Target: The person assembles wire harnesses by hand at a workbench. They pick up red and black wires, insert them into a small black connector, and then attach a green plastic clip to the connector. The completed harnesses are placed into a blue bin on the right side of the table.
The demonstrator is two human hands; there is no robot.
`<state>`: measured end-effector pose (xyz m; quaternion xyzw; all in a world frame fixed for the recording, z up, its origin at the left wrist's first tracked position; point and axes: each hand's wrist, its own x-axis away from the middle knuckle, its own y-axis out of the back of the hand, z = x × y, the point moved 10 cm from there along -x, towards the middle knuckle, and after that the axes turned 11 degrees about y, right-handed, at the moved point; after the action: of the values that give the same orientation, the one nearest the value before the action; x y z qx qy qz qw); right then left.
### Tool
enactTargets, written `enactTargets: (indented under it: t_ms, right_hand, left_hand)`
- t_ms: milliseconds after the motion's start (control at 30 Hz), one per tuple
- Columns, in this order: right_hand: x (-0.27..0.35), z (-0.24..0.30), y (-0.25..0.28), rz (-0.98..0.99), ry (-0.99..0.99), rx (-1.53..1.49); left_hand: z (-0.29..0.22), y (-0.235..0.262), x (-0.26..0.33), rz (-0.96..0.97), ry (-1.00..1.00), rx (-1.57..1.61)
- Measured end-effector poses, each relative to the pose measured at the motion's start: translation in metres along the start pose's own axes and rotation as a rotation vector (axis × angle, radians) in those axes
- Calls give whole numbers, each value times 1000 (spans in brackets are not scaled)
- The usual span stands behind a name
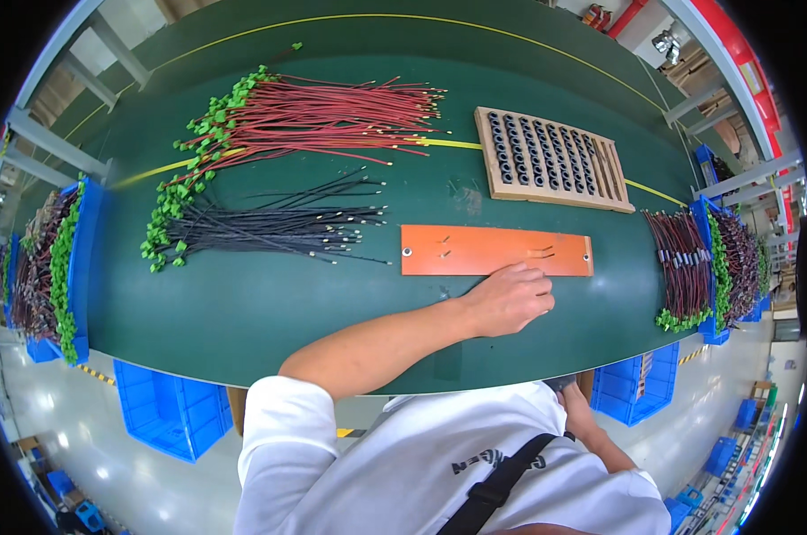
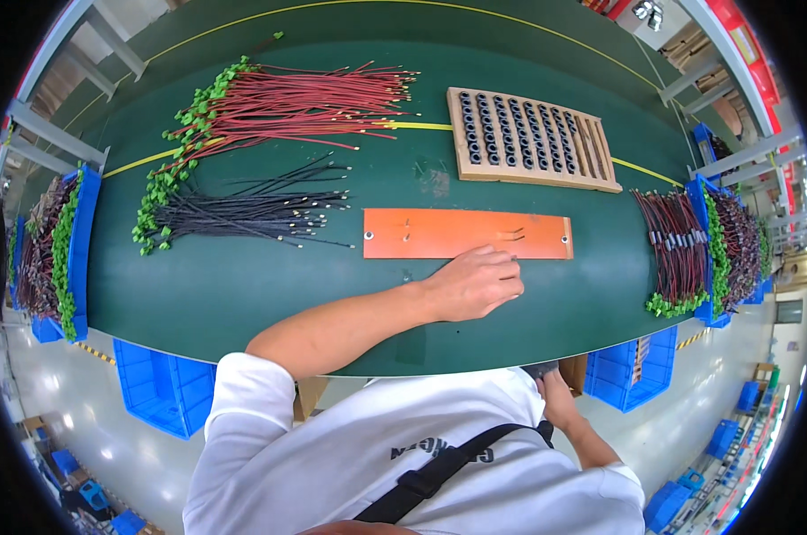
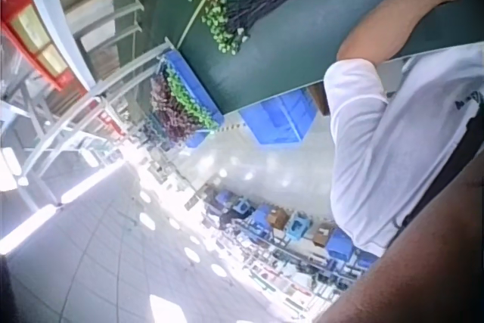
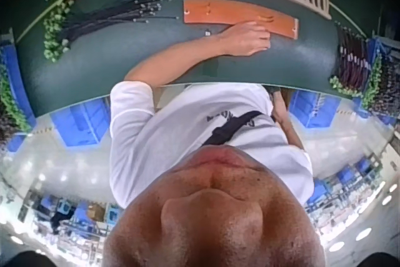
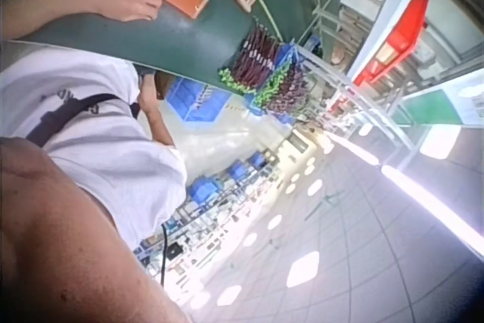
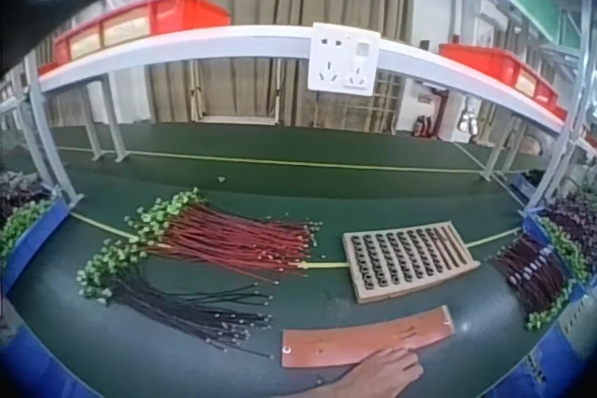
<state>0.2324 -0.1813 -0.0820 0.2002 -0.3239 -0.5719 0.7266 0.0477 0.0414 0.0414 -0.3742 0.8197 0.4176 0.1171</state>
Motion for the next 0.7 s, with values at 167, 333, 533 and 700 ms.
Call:
enactTargets:
  t_ms: [167, 333, 533, 700]
  right_hand:
    - [-34, 115, 112, 120, 506, 702]
    - [-176, 159, 200, -410, 777, 777]
    - [-287, 78, 229, -575, 610, 457]
    - [-285, 51, 235, -619, 647, 343]
  left_hand:
    - [-4, -1, -4, 3, -1, 37]
    - [-4, 10, -6, -50, -24, 54]
    - [-20, 37, -6, -134, -33, -34]
    - [10, 148, 12, -159, 223, -800]
